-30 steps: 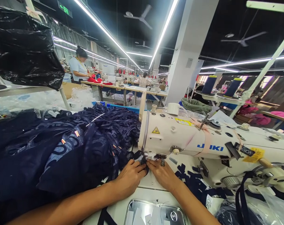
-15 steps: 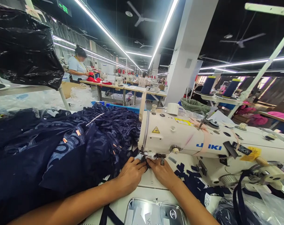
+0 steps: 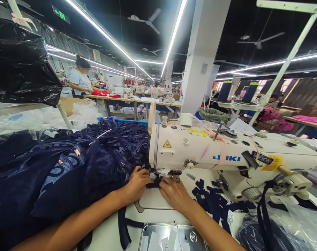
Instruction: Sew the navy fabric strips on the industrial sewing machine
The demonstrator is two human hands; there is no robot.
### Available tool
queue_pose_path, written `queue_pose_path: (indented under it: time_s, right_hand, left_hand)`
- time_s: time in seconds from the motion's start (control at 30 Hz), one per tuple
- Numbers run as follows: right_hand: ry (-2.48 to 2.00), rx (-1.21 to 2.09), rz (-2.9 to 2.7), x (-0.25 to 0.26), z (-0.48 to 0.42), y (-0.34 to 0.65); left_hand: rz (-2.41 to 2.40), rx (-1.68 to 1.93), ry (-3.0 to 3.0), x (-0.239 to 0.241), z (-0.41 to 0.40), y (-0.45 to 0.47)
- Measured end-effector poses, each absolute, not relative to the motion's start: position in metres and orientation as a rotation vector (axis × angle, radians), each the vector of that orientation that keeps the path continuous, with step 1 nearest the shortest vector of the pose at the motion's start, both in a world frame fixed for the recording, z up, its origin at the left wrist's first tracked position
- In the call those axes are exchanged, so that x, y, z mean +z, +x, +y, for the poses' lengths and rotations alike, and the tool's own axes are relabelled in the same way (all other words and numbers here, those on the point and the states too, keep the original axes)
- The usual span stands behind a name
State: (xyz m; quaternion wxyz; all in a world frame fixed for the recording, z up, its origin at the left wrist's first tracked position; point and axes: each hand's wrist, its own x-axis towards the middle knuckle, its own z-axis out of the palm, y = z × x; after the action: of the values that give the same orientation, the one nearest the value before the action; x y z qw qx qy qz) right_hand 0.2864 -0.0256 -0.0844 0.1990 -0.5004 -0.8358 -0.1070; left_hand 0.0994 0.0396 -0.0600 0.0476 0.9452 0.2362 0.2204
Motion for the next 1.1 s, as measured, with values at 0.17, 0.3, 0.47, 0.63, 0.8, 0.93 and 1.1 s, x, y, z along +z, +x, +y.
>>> queue_pose_path:
  time_s: [0.17,0.3,0.47,0.63,0.8,0.93,1.1]
  right_hand:
    - [-1.453,-0.265,-2.235,-0.091,-0.021,0.283]
    - [-1.493,-0.275,-2.180,-0.093,-0.021,0.281]
    - [-1.538,-0.171,-2.097,-0.093,-0.022,0.281]
    - [-1.528,-0.019,-2.014,-0.094,-0.019,0.286]
    - [-1.426,0.133,-2.012,-0.093,-0.019,0.294]
    - [-1.251,0.142,-2.084,-0.092,-0.022,0.301]
    - [-1.206,0.012,-2.193,-0.089,-0.026,0.305]
  left_hand:
    - [0.675,0.686,3.068,-0.054,0.030,0.104]
    - [0.649,0.563,3.143,-0.058,0.025,0.105]
    - [0.682,0.464,3.123,-0.059,0.027,0.104]
    - [0.584,0.373,3.291,-0.056,0.025,0.107]
    - [0.701,0.443,3.205,-0.060,0.024,0.109]
    - [0.759,0.545,3.075,-0.062,0.026,0.112]
    - [0.689,0.617,3.081,-0.067,0.029,0.117]
